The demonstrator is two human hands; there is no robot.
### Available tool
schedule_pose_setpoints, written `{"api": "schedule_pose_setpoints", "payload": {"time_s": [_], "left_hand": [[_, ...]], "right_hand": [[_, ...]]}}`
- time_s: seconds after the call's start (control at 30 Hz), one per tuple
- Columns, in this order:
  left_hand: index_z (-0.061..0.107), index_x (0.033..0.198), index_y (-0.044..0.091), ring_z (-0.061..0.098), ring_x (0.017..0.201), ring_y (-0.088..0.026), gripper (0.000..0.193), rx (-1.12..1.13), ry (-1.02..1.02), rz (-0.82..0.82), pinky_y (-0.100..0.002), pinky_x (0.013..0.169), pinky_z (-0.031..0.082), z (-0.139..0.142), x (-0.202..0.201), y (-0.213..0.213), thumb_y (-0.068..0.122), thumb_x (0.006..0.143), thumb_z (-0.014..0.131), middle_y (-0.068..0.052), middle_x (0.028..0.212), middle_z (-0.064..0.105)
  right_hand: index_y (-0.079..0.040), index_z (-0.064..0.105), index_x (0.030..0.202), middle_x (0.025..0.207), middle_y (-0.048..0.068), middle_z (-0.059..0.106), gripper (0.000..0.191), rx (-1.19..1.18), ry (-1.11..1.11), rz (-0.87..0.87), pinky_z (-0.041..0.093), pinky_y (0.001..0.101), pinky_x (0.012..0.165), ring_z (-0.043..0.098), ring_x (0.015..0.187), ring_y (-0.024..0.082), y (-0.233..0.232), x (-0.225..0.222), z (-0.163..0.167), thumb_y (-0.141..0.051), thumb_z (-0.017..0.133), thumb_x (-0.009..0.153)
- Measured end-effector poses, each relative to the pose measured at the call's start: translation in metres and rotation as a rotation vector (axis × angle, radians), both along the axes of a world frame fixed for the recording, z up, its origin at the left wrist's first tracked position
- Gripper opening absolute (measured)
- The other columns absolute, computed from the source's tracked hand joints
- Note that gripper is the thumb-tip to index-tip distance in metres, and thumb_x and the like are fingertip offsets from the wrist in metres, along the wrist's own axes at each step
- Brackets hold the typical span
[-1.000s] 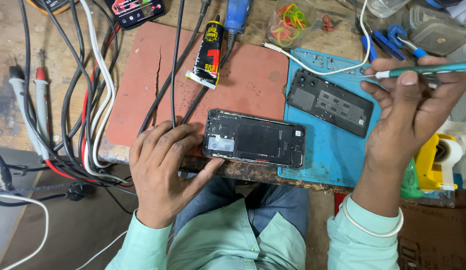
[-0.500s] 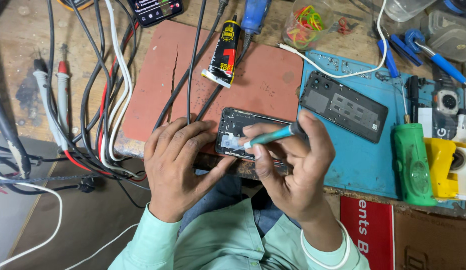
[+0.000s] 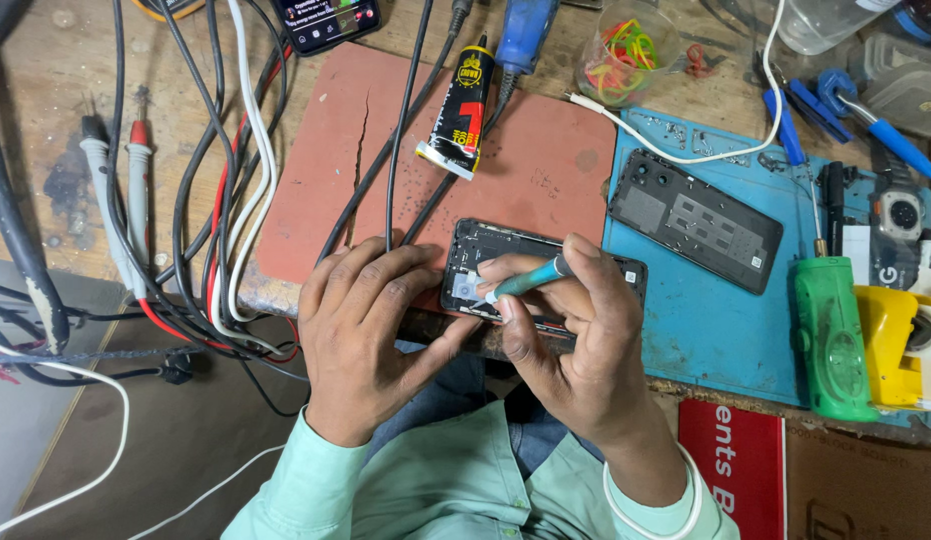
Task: The person uses a small screwdriver to remove screws from the internal frame of a disassembled smartphone. They then switch to a green electric screwdriver to continue removing screws from the battery area and other internal components.
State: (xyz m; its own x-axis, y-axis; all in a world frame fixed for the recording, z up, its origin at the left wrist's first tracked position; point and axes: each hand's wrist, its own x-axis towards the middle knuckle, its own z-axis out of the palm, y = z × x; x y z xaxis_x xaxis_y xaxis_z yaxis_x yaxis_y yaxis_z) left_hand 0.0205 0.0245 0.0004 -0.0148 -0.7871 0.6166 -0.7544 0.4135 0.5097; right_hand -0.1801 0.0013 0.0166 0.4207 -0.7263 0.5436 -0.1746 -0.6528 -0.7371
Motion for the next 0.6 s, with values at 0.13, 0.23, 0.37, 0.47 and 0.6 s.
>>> {"api": "schedule_pose_setpoints", "payload": {"time_s": [0.13,0.23,0.37,0.47,0.6], "left_hand": [[0.069,0.106,0.009,0.062,0.117,-0.027,0.042,-0.009,0.003,-0.008,-0.045,0.105,0.042,0.000,0.001,-0.001,0.033,0.079,0.089,-0.003,0.121,0.070],[0.069,0.106,0.009,0.062,0.118,-0.028,0.043,-0.009,0.000,-0.012,-0.045,0.105,0.042,0.000,0.001,-0.001,0.034,0.078,0.088,-0.003,0.121,0.070],[0.069,0.105,0.009,0.061,0.118,-0.028,0.043,-0.006,-0.005,-0.003,-0.045,0.105,0.041,0.001,0.002,0.000,0.037,0.078,0.088,-0.003,0.121,0.070],[0.069,0.105,0.009,0.061,0.120,-0.027,0.041,-0.016,-0.004,0.007,-0.044,0.106,0.041,0.001,0.002,0.000,0.036,0.080,0.088,-0.002,0.121,0.070],[0.070,0.105,0.009,0.061,0.119,-0.028,0.044,0.008,-0.008,-0.013,-0.045,0.105,0.041,0.002,0.003,0.001,0.036,0.075,0.087,-0.002,0.121,0.070]], "right_hand": [[-0.017,0.015,0.161,0.129,0.023,0.069,0.072,-0.102,0.100,-0.025,0.065,0.0322,0.089,0.077,0.104,0.024,-0.003,0.001,0.005,0.002,0.060,0.109],[-0.017,0.025,0.157,0.127,0.022,0.066,0.069,-0.168,0.115,-0.032,0.065,0.0338,0.090,0.075,0.105,0.027,-0.003,0.005,0.010,-0.003,0.068,0.105],[-0.017,0.039,0.152,0.122,0.017,0.067,0.061,-0.214,0.109,-0.093,0.065,0.0307,0.086,0.073,0.104,0.024,0.000,0.011,0.019,-0.005,0.074,0.103],[-0.012,0.039,0.148,0.121,0.019,0.067,0.056,-0.207,0.090,-0.077,0.064,0.0332,0.089,0.073,0.106,0.026,0.002,0.017,0.025,0.003,0.065,0.101],[-0.010,0.044,0.141,0.115,0.021,0.064,0.064,-0.247,0.144,-0.221,0.060,0.0333,0.084,0.070,0.101,0.028,0.004,0.021,0.027,-0.011,0.083,0.091]]}}
